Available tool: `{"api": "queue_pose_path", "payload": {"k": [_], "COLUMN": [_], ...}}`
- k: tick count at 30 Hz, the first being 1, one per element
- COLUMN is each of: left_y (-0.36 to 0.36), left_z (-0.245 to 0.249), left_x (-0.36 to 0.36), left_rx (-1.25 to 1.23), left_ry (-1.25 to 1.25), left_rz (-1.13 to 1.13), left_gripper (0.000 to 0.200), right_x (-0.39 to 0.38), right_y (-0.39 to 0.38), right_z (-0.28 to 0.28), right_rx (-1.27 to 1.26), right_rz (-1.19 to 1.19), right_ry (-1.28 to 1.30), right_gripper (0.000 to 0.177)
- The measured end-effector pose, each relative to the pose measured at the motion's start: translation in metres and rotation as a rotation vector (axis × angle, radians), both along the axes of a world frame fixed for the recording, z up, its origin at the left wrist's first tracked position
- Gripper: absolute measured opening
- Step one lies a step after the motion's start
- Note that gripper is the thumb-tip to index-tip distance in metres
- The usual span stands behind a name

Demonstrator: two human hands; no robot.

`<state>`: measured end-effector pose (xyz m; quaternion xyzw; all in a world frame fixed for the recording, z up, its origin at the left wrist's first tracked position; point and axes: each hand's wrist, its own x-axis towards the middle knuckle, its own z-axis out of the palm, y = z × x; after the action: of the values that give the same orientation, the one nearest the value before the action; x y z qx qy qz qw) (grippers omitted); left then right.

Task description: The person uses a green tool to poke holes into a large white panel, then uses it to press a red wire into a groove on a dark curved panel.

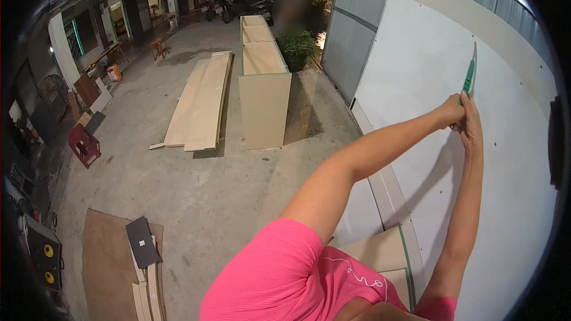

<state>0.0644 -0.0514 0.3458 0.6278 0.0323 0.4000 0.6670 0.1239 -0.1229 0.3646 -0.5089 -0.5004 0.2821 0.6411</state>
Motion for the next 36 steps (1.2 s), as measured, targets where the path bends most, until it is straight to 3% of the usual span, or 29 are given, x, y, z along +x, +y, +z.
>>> {"api": "queue_pose_path", "payload": {"k": [16,36], "left_y": [0.017,0.044], "left_z": [0.005,-0.023], "left_x": [-0.021,-0.077], "left_rx": [0.044,0.025], "left_ry": [0.118,0.132], "left_rz": [-0.082,-0.066], "left_gripper": [0.02,0.025], "right_x": [-0.018,-0.068], "right_y": [0.014,0.044], "right_z": [-0.004,-0.032], "right_rx": [0.006,-0.025], "right_rz": [-0.077,-0.081], "right_ry": [-0.004,0.004], "right_gripper": [0.035,0.042]}}
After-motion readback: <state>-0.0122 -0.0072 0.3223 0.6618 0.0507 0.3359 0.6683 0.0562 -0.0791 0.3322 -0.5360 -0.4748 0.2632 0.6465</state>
